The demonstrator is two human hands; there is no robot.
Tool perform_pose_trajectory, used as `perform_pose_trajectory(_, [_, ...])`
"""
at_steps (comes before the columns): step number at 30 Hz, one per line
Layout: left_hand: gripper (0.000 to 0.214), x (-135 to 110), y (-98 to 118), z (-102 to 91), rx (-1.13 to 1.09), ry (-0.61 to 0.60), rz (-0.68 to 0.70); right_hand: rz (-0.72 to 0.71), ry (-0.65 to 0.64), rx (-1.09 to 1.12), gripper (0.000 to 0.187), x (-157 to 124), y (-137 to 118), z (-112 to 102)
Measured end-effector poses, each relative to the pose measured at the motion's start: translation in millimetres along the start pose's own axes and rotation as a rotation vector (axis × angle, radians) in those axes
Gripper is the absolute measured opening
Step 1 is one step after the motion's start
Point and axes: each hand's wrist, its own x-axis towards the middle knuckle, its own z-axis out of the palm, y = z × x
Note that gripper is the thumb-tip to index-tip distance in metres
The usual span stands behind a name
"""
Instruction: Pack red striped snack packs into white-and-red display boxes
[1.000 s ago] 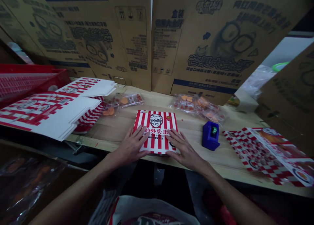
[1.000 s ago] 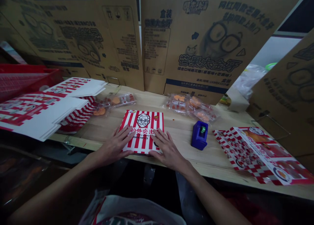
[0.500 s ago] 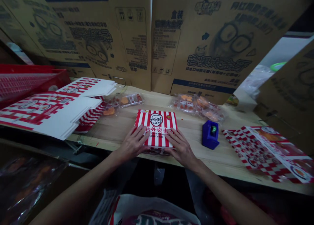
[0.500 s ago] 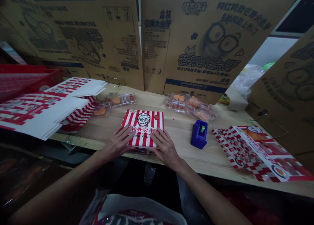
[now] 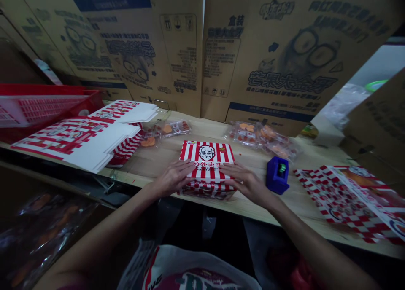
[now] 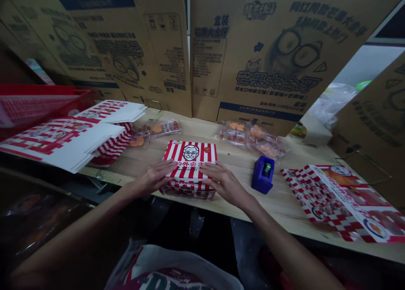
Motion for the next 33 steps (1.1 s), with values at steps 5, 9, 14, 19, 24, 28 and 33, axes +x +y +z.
perform_pose_trajectory(5, [0.045, -3.5, 16.2, 16.6, 0.062, 0.133, -0.064, -0.065, -0.130, 0.034, 0.038, 18.0, -4.1, -28.4])
perform_pose_trajectory(9, [0.052, -7.8, 18.9, 26.5, 0.093, 0.154, -0.068, -0.113, -0.175, 0.023, 0.039, 19.0, -0.6, -33.2])
perform_pose_trajectory(14, [0.067, -13.0, 7.6, 21.2, 0.123, 0.090, 0.071, -0.085, -0.168, 0.027, 0.041, 5.6, 4.9, -12.7])
perform_pose_trajectory(19, [0.070, -14.9, 2.6, 19.3, 0.188, 0.074, 0.107, -0.063, -0.066, 0.016, 0.047, -12.5, 4.9, 18.0])
perform_pose_trajectory(24, [0.060, -14.6, 5.0, 10.2, 0.211, -0.110, 0.074, -0.108, -0.013, -0.031, 0.051, -19.7, 1.5, 28.4])
perform_pose_trajectory(28, [0.056, -5.4, 24.2, 2.9, 0.234, -0.128, 0.038, -0.217, 0.018, -0.116, 0.067, -22.1, 3.3, 30.4])
perform_pose_trajectory(33, [0.069, 19.1, 64.8, 14.9, 0.249, -0.127, 0.033, -0.247, 0.065, -0.190, 0.066, -25.0, 6.8, 34.8])
